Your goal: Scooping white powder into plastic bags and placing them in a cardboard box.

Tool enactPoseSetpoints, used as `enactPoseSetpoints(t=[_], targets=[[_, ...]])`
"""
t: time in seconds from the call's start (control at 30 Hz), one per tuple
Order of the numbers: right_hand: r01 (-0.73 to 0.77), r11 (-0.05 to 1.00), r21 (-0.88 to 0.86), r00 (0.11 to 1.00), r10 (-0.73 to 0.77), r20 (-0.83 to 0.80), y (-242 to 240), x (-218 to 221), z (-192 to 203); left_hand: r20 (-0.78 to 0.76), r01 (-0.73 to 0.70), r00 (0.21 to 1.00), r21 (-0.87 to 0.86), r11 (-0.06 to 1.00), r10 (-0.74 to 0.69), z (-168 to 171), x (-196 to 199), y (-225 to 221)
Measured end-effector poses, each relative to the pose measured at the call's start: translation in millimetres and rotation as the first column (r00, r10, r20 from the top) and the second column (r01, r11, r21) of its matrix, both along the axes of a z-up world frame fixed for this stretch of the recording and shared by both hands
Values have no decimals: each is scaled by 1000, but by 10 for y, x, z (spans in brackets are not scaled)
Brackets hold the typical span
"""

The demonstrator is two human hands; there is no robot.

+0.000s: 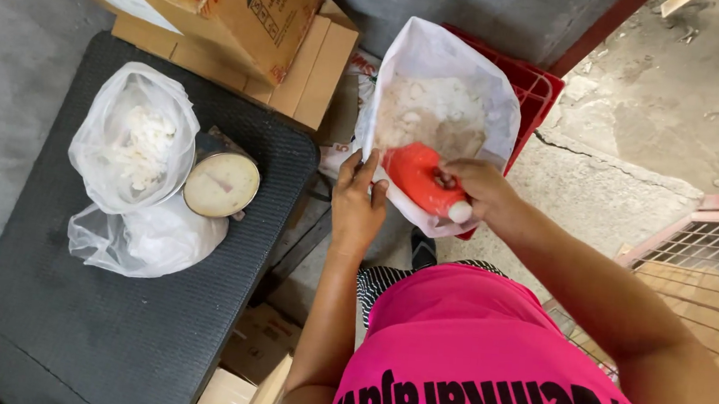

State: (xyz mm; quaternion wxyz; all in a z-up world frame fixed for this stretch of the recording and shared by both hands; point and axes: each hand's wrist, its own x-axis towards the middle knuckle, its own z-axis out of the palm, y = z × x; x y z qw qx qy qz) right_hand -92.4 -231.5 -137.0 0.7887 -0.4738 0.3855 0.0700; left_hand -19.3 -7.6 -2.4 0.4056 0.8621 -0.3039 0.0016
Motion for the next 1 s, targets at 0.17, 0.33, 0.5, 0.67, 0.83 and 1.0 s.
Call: enactPoseSetpoints(t=[0.17,0.33,0.5,0.67,0.83,1.0], targets=[[305,835,458,943,-333,-20,159,-98,-93,65,-4,998,23,1000,2,-79,36,103],[397,791,466,904,-424,-52,172,-141,315,9,16,1000,19,1000,-16,-51,-1,164],[115,952,285,974,-165,158,-104,-282,-71,19,26,999,47,999,-27,-88,-11,205],[29,417,-908,947,279,158,-210,-311,1441,21,27,999,41,999,-28,-89,-8,209],[-269,-318,-909,814,430,-392,-133,-304,1900,15,45,999,115,992,-47,-35,11,183],[-228,-334,-915,807,461,-370,-67,-115,1441,50,65,996,111,992,-70,-96,6,254]])
